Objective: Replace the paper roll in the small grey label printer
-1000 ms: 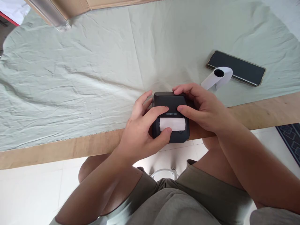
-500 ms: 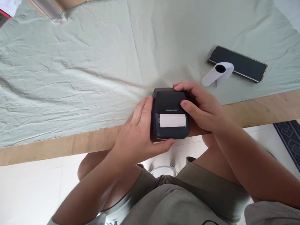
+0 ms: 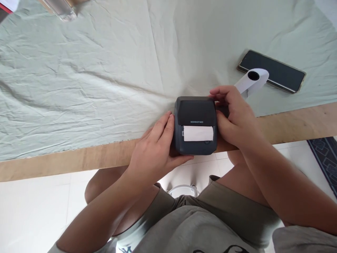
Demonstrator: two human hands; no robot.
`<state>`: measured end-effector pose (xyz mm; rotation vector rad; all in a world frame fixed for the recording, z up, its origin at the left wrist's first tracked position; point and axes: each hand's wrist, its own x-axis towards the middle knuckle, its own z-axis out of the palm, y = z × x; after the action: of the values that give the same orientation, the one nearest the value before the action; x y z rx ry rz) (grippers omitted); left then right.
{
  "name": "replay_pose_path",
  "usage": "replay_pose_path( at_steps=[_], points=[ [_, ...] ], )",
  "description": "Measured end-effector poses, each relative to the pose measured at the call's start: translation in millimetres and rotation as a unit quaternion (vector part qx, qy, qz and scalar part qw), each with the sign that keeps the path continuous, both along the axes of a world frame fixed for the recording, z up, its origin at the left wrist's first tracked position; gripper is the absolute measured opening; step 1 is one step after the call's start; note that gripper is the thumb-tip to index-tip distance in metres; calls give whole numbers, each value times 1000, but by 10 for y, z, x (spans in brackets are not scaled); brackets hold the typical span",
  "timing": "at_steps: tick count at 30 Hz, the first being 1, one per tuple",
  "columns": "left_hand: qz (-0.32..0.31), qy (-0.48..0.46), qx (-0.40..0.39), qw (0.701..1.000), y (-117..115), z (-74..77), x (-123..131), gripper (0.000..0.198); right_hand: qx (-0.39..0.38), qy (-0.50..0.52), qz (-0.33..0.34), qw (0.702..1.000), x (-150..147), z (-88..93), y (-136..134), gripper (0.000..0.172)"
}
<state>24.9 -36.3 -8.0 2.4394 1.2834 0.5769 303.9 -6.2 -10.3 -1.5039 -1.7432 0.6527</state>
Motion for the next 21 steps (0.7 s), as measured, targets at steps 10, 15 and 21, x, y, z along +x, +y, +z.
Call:
replay_pose_path(
  at_steps=[10,15,21],
  points=[
    [6,-57,34,998,72,-22,-2,107,17,-17,-18,1000,20,13,28,48],
    [6,-60,12,998,66,29,-10,108,-17,27,-25,999,-18,15,8,47],
    [-7,-80,-51,995,77,105,-39,82,-33,73,18,997,46,109,-57,43]
  ],
)
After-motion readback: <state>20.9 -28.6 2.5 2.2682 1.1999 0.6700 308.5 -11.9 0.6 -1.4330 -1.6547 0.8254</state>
